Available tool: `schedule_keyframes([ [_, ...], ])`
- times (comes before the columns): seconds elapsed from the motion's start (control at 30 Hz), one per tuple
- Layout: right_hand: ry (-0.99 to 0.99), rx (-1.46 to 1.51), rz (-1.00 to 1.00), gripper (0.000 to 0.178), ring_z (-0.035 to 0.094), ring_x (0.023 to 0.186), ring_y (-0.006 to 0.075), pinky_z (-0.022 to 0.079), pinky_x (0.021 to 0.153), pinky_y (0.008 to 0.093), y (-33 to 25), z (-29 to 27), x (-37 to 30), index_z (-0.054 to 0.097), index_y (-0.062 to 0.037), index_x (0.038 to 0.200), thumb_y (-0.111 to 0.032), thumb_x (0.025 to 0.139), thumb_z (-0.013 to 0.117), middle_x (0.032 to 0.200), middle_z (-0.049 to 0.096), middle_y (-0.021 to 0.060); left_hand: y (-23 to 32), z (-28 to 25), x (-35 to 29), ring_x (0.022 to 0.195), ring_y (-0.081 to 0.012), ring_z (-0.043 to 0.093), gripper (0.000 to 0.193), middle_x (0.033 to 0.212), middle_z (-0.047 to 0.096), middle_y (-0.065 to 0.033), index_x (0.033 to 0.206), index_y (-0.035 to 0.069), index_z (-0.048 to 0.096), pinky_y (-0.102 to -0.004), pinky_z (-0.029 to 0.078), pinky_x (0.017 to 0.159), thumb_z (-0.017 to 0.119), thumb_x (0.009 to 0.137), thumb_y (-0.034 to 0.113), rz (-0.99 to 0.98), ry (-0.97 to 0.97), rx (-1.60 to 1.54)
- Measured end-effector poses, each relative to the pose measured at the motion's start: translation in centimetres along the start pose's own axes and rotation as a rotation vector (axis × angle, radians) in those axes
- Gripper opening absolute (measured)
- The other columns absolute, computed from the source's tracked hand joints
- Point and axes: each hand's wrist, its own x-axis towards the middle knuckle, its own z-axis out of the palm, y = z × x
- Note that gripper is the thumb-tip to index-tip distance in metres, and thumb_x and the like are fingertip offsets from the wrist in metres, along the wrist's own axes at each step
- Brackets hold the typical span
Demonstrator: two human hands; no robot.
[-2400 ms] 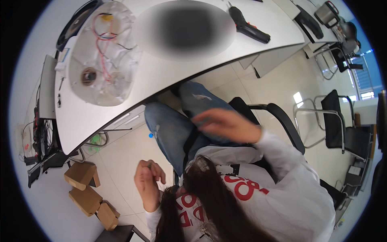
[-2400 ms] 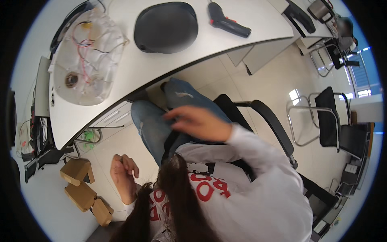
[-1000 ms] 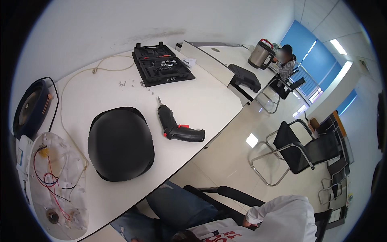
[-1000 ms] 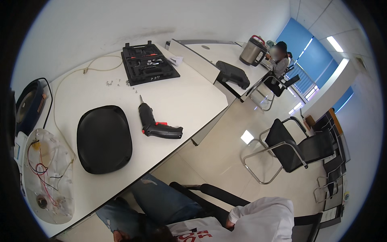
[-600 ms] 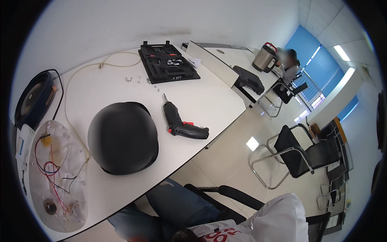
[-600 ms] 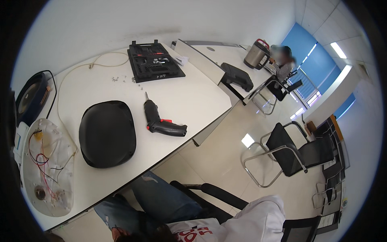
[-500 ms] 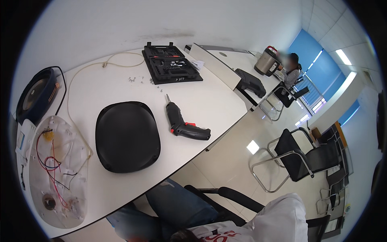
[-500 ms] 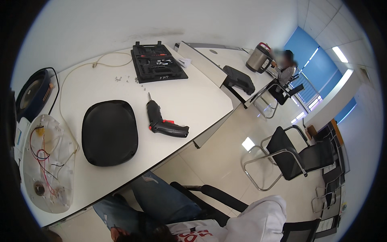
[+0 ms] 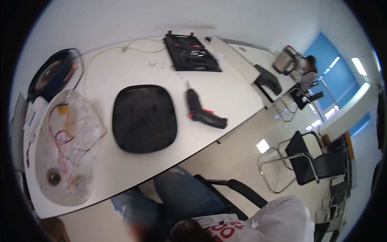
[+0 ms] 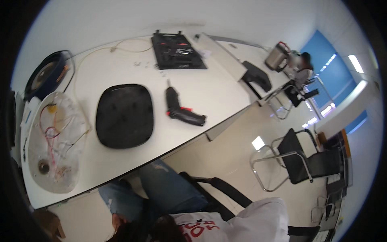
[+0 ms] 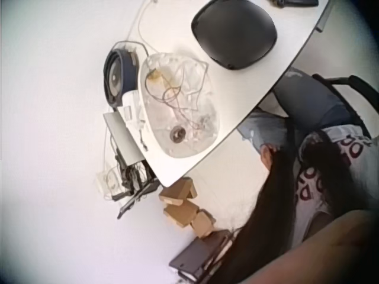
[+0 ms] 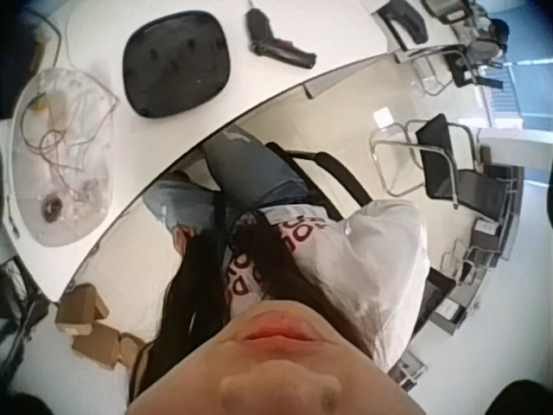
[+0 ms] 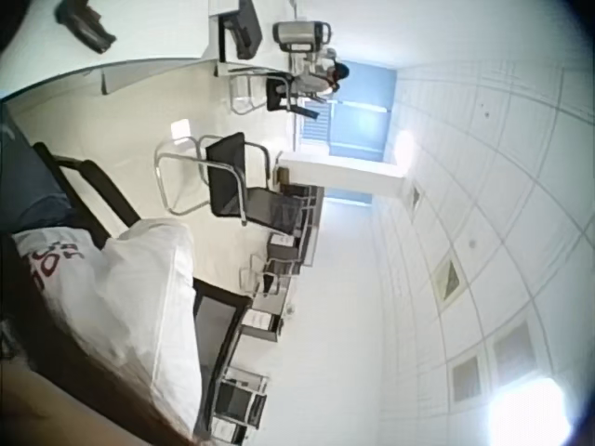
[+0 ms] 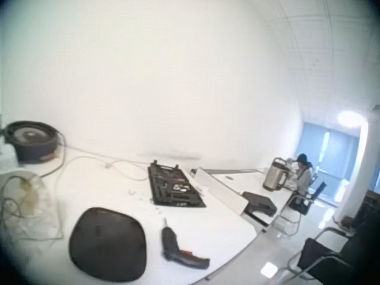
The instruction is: The person uses a cordless electric screwdriver to remove and install screws on a white plastic housing and a black cover. They handle small screws, select bits from a toolkit, and manipulate wires inside the housing. The person also picks up and sets down multiple screwdrivers on the table.
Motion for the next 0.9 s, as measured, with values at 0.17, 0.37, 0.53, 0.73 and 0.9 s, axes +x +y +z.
schedule_keyframes([
  [0.17, 0.025, -0.004, 0.021, 0.055, 0.052, 0.102, 0.0214, 0.045, 0.087, 0.0353, -0.2, -0.3, -0.7, 0.044, -0.0068, 0.127, -0.021, 0.078, 0.064, 0.122, 0.051, 0.0113, 0.9, 2.2, -1.6, 0.059, -0.0179, 0.05, 0.026, 0.071, 0.05, -0.0058, 0.08, 0.008, 0.045, -0.0329, 0.046, 0.056, 0.04, 0.096, 0.028, 0.001, 0.002, -0.012],
  [0.37, 0.04, -0.044, 0.022, 0.053, 0.053, 0.101, 0.0216, 0.045, 0.086, 0.0352, -1.6, -1.1, -1.0, 0.045, -0.0067, 0.127, -0.021, 0.079, 0.063, 0.121, 0.051, 0.0116, 1.5, 4.5, -2.6, 0.056, -0.0197, 0.049, 0.024, 0.064, 0.047, -0.0055, 0.08, 0.008, 0.044, -0.0337, 0.047, 0.053, 0.04, 0.096, 0.026, 0.019, 0.149, 0.044],
  [0.53, 0.052, -0.042, 0.028, 0.052, 0.053, 0.1, 0.0218, 0.045, 0.086, 0.0351, -2.0, -1.0, -1.1, 0.045, -0.0066, 0.126, -0.021, 0.079, 0.062, 0.12, 0.052, 0.0119, 1.7, 3.9, -1.9, 0.057, -0.0211, 0.05, 0.027, 0.067, 0.049, -0.0066, 0.078, 0.008, 0.045, -0.0351, 0.047, 0.052, 0.042, 0.095, 0.029, -0.018, 0.087, -0.019],
  [0.73, 0.064, -0.082, 0.033, 0.051, 0.054, 0.099, 0.022, 0.045, 0.085, 0.0349, -3.6, -2.1, -1.4, 0.045, -0.0064, 0.126, -0.021, 0.08, 0.062, 0.119, 0.052, 0.0122, -0.2, 1.0, -1.6, 0.058, -0.023, 0.051, 0.03, 0.07, 0.052, -0.0077, 0.078, 0.008, 0.045, -0.0383, 0.048, 0.051, 0.044, 0.094, 0.033, -0.064, 0.021, -0.188],
  [0.9, 0.071, -0.08, 0.029, 0.049, 0.054, 0.098, 0.0222, 0.046, 0.084, 0.0348, -4.1, -2.4, -1.6, 0.046, -0.0063, 0.125, -0.021, 0.08, 0.061, 0.118, 0.053, 0.0124, -1.1, 1.4, -1.0, 0.059, -0.0204, 0.05, 0.025, 0.071, 0.05, -0.0058, 0.081, 0.008, 0.046, -0.0357, 0.046, 0.055, 0.045, 0.094, 0.029, -0.03, 0.065, -0.313],
])
